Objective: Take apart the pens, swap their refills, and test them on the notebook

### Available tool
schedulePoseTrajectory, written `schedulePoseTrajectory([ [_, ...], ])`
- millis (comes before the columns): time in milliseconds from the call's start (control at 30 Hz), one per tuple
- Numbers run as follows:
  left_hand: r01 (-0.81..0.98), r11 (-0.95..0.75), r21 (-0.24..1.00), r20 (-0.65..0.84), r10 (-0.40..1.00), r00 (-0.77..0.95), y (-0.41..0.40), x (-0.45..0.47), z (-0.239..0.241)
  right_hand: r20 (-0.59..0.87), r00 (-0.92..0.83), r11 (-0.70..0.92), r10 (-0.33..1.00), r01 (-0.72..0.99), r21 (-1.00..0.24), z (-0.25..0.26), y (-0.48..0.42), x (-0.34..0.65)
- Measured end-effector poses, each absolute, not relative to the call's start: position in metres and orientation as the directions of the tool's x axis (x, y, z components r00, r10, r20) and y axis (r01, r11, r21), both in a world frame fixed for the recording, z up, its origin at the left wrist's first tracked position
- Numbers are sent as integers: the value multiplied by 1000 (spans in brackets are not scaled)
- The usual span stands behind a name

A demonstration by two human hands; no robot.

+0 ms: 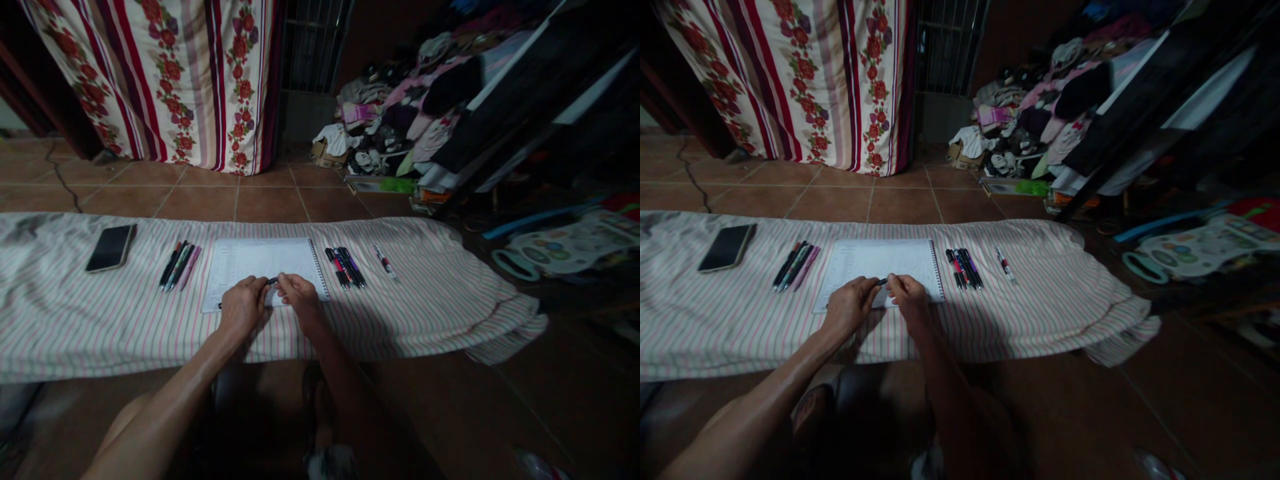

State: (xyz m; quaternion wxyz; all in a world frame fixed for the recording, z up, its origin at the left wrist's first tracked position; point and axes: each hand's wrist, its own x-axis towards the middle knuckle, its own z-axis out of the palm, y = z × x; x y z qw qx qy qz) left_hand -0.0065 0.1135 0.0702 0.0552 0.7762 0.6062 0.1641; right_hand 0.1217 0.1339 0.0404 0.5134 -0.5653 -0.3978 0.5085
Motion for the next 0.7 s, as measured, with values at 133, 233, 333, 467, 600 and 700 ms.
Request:
schedulePoseTrajectory([
  [133, 933, -301, 194, 224, 940, 257, 110, -6, 74, -148, 190, -147, 970, -23, -989, 44, 132, 123],
  [233, 934, -324, 153, 257, 925, 279, 110, -6, 74, -136, 170, -133, 976, -29, -991, 47, 130, 126],
  [333, 928, -348, 135, 273, 913, 303, 110, -6, 72, -138, 164, -136, 977, -27, -990, 49, 129, 128],
  [467, 925, -354, 138, 261, 914, 311, 110, -5, 72, -141, 149, -135, 979, -50, -990, 49, 129, 130],
  [600, 931, -338, 137, 239, 924, 300, 109, -3, 74, -132, 142, -124, 981, -65, -990, 49, 129, 132],
  [700, 936, -326, 132, 230, 929, 291, 108, -1, 75, -127, 140, -118, 982, -74, -990, 50, 128, 132],
])
